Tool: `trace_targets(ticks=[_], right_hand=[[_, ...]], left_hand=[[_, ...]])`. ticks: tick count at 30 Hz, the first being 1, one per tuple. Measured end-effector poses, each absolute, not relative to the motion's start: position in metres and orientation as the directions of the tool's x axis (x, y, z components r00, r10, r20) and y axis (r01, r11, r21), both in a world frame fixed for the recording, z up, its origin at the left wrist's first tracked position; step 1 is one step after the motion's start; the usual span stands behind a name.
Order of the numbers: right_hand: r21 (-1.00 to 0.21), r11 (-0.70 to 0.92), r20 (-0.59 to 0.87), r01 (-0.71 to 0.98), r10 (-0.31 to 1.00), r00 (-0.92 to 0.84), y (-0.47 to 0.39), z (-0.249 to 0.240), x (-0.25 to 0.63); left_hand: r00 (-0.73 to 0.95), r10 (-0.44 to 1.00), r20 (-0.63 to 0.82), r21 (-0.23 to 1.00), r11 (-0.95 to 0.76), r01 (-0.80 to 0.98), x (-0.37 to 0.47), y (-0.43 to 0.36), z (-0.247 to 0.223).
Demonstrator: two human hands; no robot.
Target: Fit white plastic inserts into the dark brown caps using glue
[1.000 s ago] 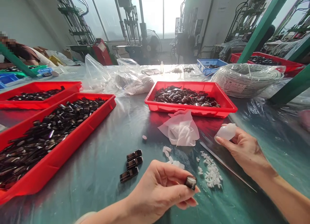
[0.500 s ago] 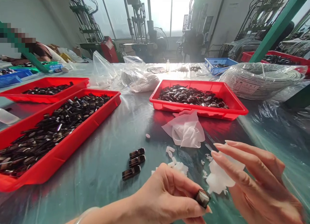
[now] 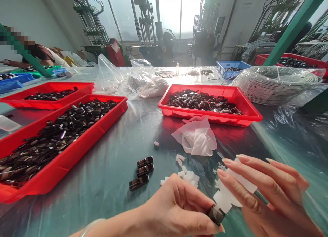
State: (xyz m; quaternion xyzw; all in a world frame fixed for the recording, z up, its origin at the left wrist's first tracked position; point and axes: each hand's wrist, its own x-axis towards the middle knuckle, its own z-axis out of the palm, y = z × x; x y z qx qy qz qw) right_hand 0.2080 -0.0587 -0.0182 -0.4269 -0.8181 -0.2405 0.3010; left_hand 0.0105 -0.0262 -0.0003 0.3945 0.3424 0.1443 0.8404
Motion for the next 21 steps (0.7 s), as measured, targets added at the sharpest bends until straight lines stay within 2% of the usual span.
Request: trace_targets(ticks=[8, 13, 21], right_hand=[[0.083, 0.520, 0.701, 0.850, 0.576, -0.421, -0.0624, -0.0186, 0.2124], [0.139, 0.520, 0.697, 0.843, 0.554, -0.456, -0.0605, -0.0173, 0.2121], [0.151, 0.508, 0.697, 0.848, 0.553, -0.456, -0.0626, -0.0170, 0.2112]], left_hand=[[0.704, 0.527, -0.477, 0.775, 0.629, 0.055, 0.0086, -0.0265, -0.0004], [0.716, 0.522, -0.464, 0.782, 0.621, 0.055, 0.0083, -0.0272, -0.0012], [0.736, 0.494, -0.463, 0.773, 0.631, 0.063, 0.0076, -0.0250, 0.0003]])
